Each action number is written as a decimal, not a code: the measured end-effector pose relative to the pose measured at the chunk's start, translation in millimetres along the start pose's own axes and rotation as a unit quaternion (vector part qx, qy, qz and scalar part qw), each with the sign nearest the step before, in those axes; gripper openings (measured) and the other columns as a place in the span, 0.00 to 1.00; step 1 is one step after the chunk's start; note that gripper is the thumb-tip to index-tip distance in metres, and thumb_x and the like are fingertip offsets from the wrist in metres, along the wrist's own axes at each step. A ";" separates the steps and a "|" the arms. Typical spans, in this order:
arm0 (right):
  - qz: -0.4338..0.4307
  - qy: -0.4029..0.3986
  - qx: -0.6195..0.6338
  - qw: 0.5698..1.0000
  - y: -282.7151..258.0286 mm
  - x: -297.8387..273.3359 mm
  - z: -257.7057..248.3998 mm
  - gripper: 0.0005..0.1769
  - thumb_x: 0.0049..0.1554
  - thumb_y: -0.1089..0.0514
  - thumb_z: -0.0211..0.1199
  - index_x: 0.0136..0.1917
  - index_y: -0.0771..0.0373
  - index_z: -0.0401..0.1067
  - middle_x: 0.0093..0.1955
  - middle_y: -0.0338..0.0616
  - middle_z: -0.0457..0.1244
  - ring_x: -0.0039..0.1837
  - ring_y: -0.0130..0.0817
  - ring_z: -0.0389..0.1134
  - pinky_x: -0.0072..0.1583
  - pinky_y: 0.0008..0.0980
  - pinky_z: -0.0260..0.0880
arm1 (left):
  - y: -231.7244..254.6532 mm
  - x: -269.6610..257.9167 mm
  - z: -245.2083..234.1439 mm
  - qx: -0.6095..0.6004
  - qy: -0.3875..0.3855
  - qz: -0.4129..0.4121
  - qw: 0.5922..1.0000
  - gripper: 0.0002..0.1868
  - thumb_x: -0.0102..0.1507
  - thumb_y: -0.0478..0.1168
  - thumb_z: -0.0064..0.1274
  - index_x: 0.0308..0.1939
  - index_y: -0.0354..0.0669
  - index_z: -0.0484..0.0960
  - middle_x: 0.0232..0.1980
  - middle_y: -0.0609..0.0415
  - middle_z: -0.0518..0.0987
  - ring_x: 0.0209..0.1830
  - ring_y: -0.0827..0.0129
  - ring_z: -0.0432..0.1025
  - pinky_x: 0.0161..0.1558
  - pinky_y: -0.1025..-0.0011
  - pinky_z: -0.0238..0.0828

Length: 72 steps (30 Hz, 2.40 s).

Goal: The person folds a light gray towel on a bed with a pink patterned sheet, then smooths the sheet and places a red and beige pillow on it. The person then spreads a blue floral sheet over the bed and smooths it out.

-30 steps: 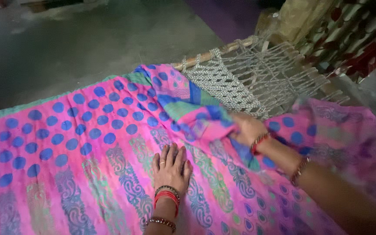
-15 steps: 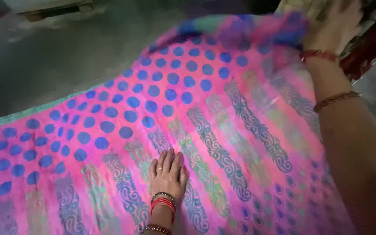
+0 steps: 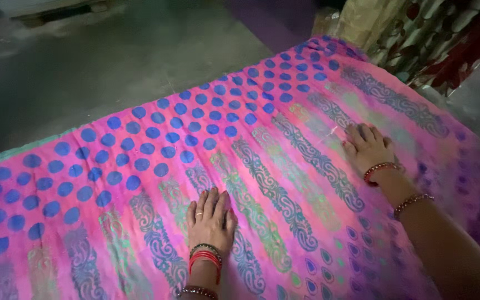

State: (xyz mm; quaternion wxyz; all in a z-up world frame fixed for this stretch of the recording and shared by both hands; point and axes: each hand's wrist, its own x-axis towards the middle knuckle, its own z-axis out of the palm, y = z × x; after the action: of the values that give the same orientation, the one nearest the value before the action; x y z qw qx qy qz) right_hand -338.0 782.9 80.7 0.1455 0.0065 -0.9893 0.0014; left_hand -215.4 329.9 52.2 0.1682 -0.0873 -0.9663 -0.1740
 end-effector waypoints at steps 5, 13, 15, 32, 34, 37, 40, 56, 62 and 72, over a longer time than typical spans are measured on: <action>0.152 0.058 -0.017 0.987 59.6 20.9 11.7 0.25 0.68 0.46 0.48 0.76 0.52 0.61 0.76 0.48 0.57 0.75 0.52 0.58 0.69 0.66 0.57 | 0.4 4.1 -1.8 0.014 0.005 0.013 1.000 0.29 0.63 0.50 0.45 0.68 0.50 0.71 0.74 0.51 0.66 0.77 0.60 0.54 0.74 0.52 0.41; 0.398 -0.044 -0.061 0.914 197.6 32.0 -11.7 0.50 0.58 0.37 0.67 0.83 0.58 0.50 0.68 0.62 0.62 0.74 0.65 0.53 0.70 0.71 0.44 | -1.2 2.0 1.5 0.019 0.013 0.012 1.000 0.30 0.63 0.52 0.45 0.69 0.53 0.71 0.74 0.52 0.66 0.77 0.61 0.54 0.75 0.53 0.40; 0.324 -0.010 -0.095 0.941 186.6 21.5 -22.8 0.28 0.63 0.44 0.62 0.66 0.65 0.67 0.65 0.64 0.65 0.67 0.63 0.62 0.65 0.65 0.58 | -0.5 2.7 2.1 0.020 0.013 0.007 1.000 0.29 0.63 0.52 0.45 0.69 0.53 0.71 0.74 0.53 0.66 0.77 0.62 0.54 0.76 0.53 0.40; 0.296 -0.174 -0.090 0.935 111.7 9.8 -48.8 0.37 0.55 0.27 0.64 0.65 0.55 0.76 0.61 0.52 0.70 0.62 0.51 0.73 0.61 0.54 0.74 | -1.9 0.8 5.3 0.032 0.020 0.010 0.999 0.30 0.61 0.52 0.46 0.69 0.56 0.71 0.74 0.54 0.67 0.77 0.61 0.56 0.76 0.53 0.41; 0.189 -0.094 -0.131 0.969 115.2 15.6 -50.4 0.35 0.49 0.29 0.68 0.62 0.51 0.75 0.64 0.50 0.67 0.65 0.54 0.67 0.61 0.57 0.67 | -2.0 0.9 6.2 0.037 0.010 0.001 0.999 0.30 0.62 0.52 0.46 0.69 0.56 0.71 0.74 0.54 0.67 0.77 0.61 0.56 0.76 0.53 0.41; 0.202 -0.112 -0.025 0.973 125.8 25.1 -47.2 0.45 0.47 0.31 0.69 0.69 0.58 0.68 0.65 0.60 0.65 0.65 0.59 0.66 0.63 0.53 0.67 | -2.5 1.0 7.2 0.037 0.010 0.003 0.999 0.30 0.63 0.53 0.45 0.69 0.56 0.71 0.75 0.54 0.66 0.77 0.61 0.56 0.76 0.53 0.41; 0.222 -0.152 0.033 0.963 141.5 34.1 -33.5 0.53 0.47 0.31 0.70 0.74 0.67 0.64 0.66 0.67 0.65 0.65 0.61 0.68 0.65 0.48 0.69 | -3.3 -0.4 7.1 0.037 0.008 0.010 0.999 0.31 0.62 0.53 0.44 0.70 0.56 0.70 0.75 0.53 0.66 0.77 0.60 0.55 0.75 0.53 0.40; 0.338 0.125 -0.204 0.910 259.4 -6.5 -23.4 0.31 0.57 0.60 0.69 0.72 0.56 0.63 0.73 0.58 0.56 0.78 0.64 0.54 0.75 0.64 0.54 | 0.3 1.5 4.6 0.054 -0.002 0.004 0.999 0.30 0.63 0.52 0.45 0.70 0.57 0.70 0.74 0.55 0.66 0.78 0.62 0.55 0.76 0.54 0.41; 0.174 0.059 -0.097 0.978 161.1 -73.7 -21.0 0.34 0.64 0.38 0.50 0.79 0.50 0.56 0.81 0.65 0.44 0.79 0.69 0.42 0.69 0.77 0.31 | 2.6 2.8 -0.8 0.031 -0.007 -0.003 0.999 0.30 0.62 0.52 0.46 0.69 0.55 0.70 0.74 0.53 0.67 0.77 0.60 0.55 0.75 0.53 0.41; 0.149 -0.331 -0.340 0.867 245.2 -125.0 -70.9 0.47 0.53 0.52 0.67 0.82 0.44 0.51 0.86 0.70 0.43 0.74 0.63 0.62 0.66 0.47 0.71 | 0.0 3.3 1.4 0.036 0.010 0.017 0.999 0.30 0.62 0.52 0.46 0.70 0.55 0.71 0.75 0.53 0.67 0.77 0.58 0.57 0.76 0.53 0.43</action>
State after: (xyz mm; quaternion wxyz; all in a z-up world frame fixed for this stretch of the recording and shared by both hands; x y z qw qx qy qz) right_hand -201.1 1029.9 112.3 -0.1991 -0.1910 -0.9079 -0.3158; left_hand -218.9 330.7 52.1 0.1842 -0.0963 -0.9685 -0.1371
